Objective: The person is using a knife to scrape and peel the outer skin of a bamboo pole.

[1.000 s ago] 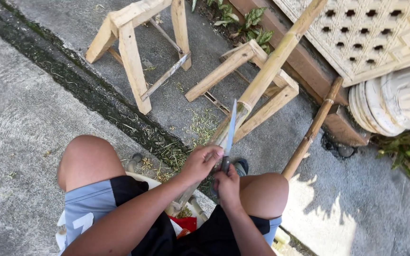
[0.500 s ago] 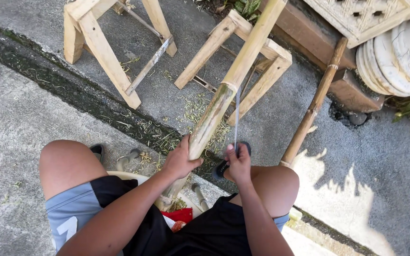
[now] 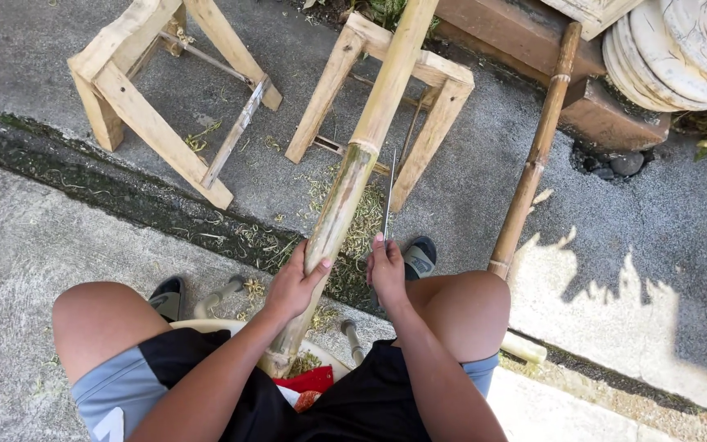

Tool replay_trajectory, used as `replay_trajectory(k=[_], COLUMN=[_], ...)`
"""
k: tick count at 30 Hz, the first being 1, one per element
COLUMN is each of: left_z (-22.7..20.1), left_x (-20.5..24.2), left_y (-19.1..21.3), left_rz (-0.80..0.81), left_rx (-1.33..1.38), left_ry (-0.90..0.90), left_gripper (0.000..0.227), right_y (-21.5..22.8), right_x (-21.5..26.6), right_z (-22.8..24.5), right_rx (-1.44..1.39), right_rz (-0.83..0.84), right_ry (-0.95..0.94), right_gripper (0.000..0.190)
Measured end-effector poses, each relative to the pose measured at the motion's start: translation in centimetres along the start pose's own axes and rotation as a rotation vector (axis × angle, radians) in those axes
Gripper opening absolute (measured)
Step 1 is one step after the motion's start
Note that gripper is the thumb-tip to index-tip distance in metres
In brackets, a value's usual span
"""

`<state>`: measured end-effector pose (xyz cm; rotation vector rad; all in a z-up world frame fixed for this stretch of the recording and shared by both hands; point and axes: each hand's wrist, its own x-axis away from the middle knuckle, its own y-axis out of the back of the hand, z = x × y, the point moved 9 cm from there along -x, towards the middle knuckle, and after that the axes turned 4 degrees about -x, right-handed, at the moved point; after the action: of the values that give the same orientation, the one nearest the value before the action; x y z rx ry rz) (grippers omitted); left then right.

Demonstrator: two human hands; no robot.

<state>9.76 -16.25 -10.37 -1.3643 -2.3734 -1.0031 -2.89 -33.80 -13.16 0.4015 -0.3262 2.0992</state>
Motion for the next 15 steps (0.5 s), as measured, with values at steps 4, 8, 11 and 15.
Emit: replay_trajectory(k=[4,8,11,15], left_z=[0.4,0.1,0.3,1.8], left_x=[-0.2,-0.3,-0.9,-2.8], left_y=[0.0,0.3,0.0,-1.5], left_rz=[-0.027,-0.041,-0.002,0.039], left_rx=[0.005,0.001,0.040,0.253], left_ry=[0.007,0.011,0.011,-0.124], left_gripper=[0.075,0.081,0.078,0.069], right_y=[-0.5,-1.1,-1.0,-0.7], right_x=[0.4,0.9,0.2,-0.5], right_z=[0.1,0.9,0.5,0.8], right_rx=[0.022,0.101,0.119,0.043], right_rz=[0.025,0.040,0.030,-0.007], right_ry=[-0.022,-0.007,-0.025,0.008], right_gripper=[0.040,0.038,0.038,0.034])
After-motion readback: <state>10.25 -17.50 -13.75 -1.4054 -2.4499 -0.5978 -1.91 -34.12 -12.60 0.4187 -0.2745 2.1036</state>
